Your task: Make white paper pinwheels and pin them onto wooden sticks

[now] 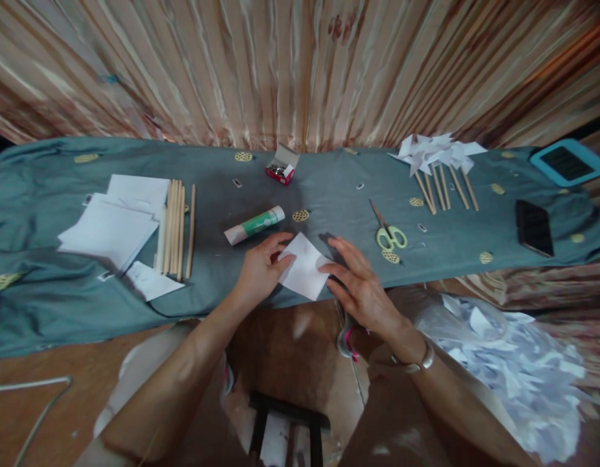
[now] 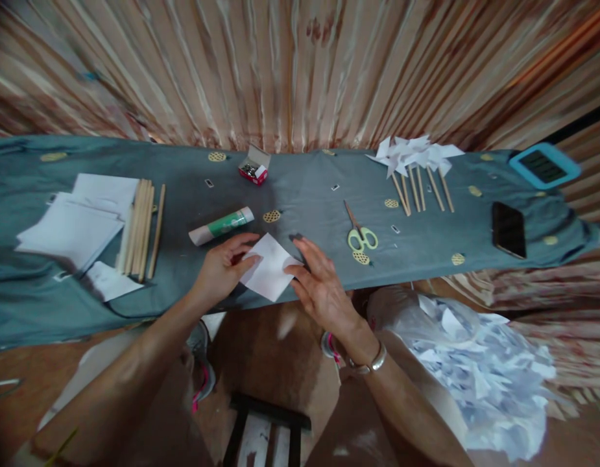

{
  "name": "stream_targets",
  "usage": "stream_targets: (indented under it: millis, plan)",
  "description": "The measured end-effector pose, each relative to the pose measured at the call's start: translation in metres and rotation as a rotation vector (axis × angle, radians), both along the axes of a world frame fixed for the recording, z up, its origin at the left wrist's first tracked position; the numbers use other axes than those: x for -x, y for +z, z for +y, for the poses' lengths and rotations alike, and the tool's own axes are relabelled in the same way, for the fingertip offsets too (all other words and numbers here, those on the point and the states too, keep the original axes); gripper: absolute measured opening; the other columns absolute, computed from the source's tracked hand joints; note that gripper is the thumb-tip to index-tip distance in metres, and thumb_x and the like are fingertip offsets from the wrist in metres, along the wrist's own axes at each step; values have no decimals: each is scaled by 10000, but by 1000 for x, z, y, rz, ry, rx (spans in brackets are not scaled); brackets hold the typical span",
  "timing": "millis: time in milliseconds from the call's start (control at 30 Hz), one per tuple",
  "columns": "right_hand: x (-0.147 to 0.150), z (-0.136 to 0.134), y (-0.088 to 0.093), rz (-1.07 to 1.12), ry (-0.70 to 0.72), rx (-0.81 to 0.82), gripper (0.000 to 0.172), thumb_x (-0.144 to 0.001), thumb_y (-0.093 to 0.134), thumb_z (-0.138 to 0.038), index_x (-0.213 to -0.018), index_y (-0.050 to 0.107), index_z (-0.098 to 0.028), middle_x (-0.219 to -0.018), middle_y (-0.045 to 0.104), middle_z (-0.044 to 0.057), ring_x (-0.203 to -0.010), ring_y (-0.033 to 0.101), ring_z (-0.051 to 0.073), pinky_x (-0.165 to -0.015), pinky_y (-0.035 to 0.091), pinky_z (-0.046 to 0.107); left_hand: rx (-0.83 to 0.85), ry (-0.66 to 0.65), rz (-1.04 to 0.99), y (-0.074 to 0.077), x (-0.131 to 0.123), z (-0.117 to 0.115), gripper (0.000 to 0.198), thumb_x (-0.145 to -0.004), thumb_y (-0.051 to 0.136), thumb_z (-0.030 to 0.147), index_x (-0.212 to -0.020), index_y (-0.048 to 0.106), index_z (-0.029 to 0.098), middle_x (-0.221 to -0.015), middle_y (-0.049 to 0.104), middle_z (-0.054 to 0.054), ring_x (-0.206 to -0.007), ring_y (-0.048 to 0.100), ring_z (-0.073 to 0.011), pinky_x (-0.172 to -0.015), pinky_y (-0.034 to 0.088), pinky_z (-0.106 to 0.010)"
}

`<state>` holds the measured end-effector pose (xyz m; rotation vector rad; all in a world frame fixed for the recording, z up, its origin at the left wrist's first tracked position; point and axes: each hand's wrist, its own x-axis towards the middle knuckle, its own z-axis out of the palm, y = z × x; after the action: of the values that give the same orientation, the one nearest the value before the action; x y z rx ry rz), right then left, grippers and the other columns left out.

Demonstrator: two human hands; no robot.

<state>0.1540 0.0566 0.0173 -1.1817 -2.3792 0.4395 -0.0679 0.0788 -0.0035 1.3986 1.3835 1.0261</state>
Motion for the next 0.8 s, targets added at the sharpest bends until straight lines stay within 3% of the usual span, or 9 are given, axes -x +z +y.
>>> stream_targets:
  millis: [100, 233, 300, 467, 633, 800]
  plan:
    - [3, 1, -5, 28, 18, -29, 204, -953, 484, -227, -1067, 650, -192, -1462, 476, 144, -1418, 373, 278, -1122, 393, 523, -215, -38, 177, 1, 4, -6, 313, -836, 613, 284, -1114, 668, 151, -1160, 693, -106, -1030, 666, -223, -909, 535, -350]
    - [5, 2, -9, 41, 7, -37, 200, -955, 480, -224, -1032, 661, -189, -1383, 553, 147, -1359, 456, 271, -1089, 437, 495, -404, -89, 323, 1, 15, -17, 244, -895, 564, 284, -1071, 693, 175, -1264, 640, -116, -1157, 616, -228, -1014, 498, -394]
    - [6, 1, -8, 27, 18, -18, 223, -936, 512, -236, -1116, 631, -181, -1401, 535, 163, -1337, 478, 282, -1077, 445, 500, -419, -95, 350, 0, 22, -21, 236, -898, 564, 272, -1074, 694, 185, -1282, 628, -111, -1162, 616, -222, -1010, 507, -389]
    - [10, -7, -4, -25, 84, 67, 505, -859, 603, -252, -1340, 468, -174, -1501, 418, 194, -1382, 417, 315, -1073, 423, 539, -367, -78, 354, -7, 31, -23, 233, -888, 553, 215, -1066, 699, 186, -1268, 632, -101, -1124, 637, -213, -970, 536, -373]
    - [17, -9, -6, 25, 93, 72, 227, -929, 529, -239, -1129, 627, -195, -1423, 536, 142, -1297, 513, 282, -1059, 438, 499, -409, -119, 387, -3, 31, -26, 219, -911, 533, 231, -1022, 712, 175, -1256, 626, -110, -1131, 620, -214, -958, 530, -369]
    - [23, 2, -7, 223, 17, 151, 188, -938, 538, -275, -981, 714, -225, -1073, 729, 77, -1021, 648, 227, -928, 514, 412, -498, -193, 420, 7, 30, -35, 236, -919, 572, 332, -1030, 709, 177, -1095, 659, -103, -1035, 607, -216, -905, 513, -374]
